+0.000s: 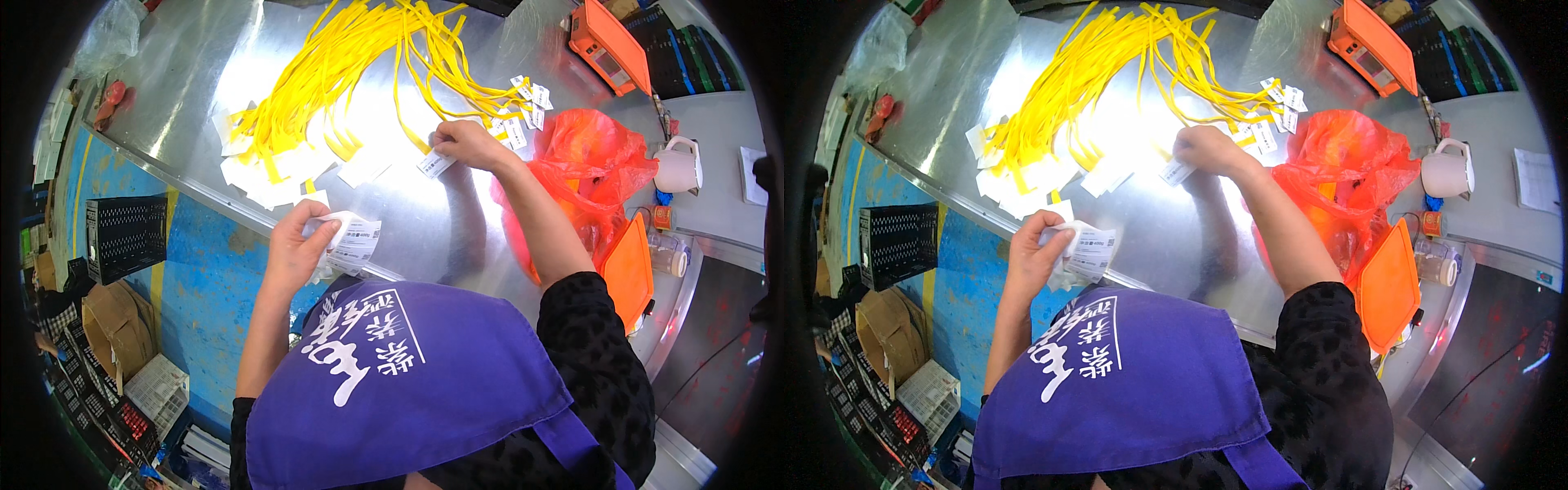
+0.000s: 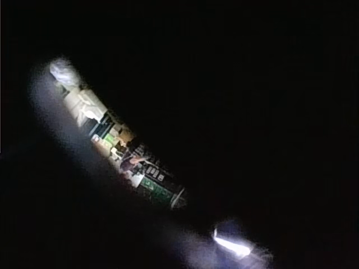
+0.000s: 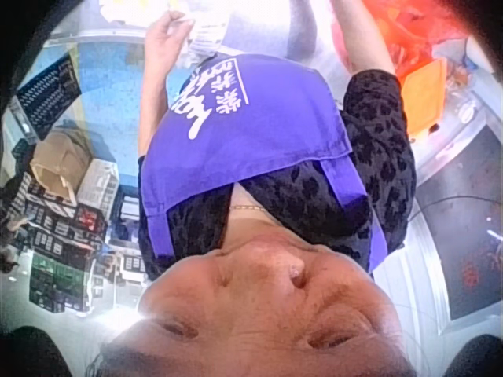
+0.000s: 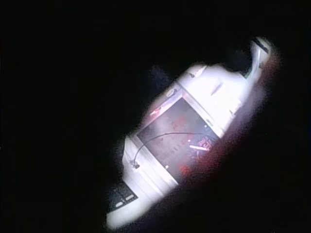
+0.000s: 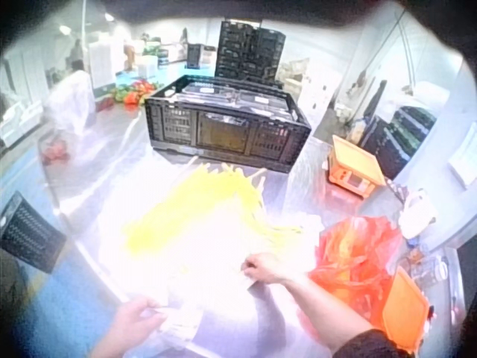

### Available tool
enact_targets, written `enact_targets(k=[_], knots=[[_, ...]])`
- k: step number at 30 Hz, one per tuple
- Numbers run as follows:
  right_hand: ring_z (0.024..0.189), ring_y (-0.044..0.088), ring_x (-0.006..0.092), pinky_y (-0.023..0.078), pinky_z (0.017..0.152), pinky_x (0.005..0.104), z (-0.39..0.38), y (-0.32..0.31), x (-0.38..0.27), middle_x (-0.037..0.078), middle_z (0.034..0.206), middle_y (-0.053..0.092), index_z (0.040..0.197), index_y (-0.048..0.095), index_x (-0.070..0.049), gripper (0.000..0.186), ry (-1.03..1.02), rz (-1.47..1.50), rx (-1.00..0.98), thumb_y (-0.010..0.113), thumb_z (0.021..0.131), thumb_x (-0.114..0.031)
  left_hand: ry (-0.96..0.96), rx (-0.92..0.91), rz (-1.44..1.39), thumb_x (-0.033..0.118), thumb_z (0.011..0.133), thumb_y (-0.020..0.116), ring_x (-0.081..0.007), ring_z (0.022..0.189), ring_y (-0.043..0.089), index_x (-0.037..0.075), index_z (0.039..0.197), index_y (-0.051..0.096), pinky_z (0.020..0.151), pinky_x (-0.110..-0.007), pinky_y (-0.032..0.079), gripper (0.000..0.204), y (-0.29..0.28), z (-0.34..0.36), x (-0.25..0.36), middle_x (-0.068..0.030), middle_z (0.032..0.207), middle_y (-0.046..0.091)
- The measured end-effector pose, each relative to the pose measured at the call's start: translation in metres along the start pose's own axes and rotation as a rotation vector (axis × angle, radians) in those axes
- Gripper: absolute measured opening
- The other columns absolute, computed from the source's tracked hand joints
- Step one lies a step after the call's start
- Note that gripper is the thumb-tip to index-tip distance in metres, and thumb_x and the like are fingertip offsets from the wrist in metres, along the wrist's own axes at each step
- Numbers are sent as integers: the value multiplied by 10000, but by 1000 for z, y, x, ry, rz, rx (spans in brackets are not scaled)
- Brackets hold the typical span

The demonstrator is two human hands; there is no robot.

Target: The person removes gloves, tears a long receipt into individual labels, and attaches each label to a yellow plastic tie. The person then places the labeled ties on the metal table.

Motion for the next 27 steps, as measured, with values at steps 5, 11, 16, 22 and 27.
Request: enact_targets(k=[5, 11, 16, 22, 27], knots=[[962, 675, 355, 533, 812, 478, -17, -3, -13, 185, 965, 691, 979, 685, -76, 196, 80, -313, 194, 632, 877, -235, 80, 4, 197, 63, 884, 732, -126, 778, 614, 41, 899, 614, 672, -271, 485, 121, -11, -1, 11, -34, 881, 668], [1009, 647, 378, 539, 794, 489, -31, -47, -26, 202, 1076, 646, 1073, 622, -24, 273, 60, -456, 525, 668, 843, -164, 481, 72, 719, -4, 827, 706, -238, 946, 652, 51, 852, 609, 800, -330, 501, 114, -29, -22, 55, -99, 997, 687], [918, 661, 413, 530, 831, 461, 10, 35, -58, 235, 933, 692, 997, 644, -11, 189, -57, 252, 342, 615, 838, -109, -54, -69, -69, -26, 872, 670, -132, 997, 627, 45, 969, 614, 835, -292, 505, 133, -16, -8, 14, -34, 1013, 671], [918, 662, 418, 523, 833, 456, -10, 24, -33, 233, 934, 696, 980, 651, -15, 192, 73, 199, 377, 604, 816, -104, -33, -37, -207, -5, 912, 636, -76, 885, 620, 37, 1046, 655, 782, -236, 496, 142, -12, -8, 17, 8, 915, 656], [969, 683, 309, 533, 850, 379, -58, -5, -51, 154, 1043, 714, 1068, 668, 5, 213, 145, -303, 469, 630, 873, -74, -59, -31, -288, 32, 940, 632, -58, 863, 601, 39, 994, 668, 763, -222, 485, 66, -1, 0, 11, 13, 929, 661]])
Point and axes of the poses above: each hand's wrist, its own z-axis towards the middle knuckle, its own y-axis out of the palm, x = y × z, the point moved 9 cm from there along z, towards the middle knuckle
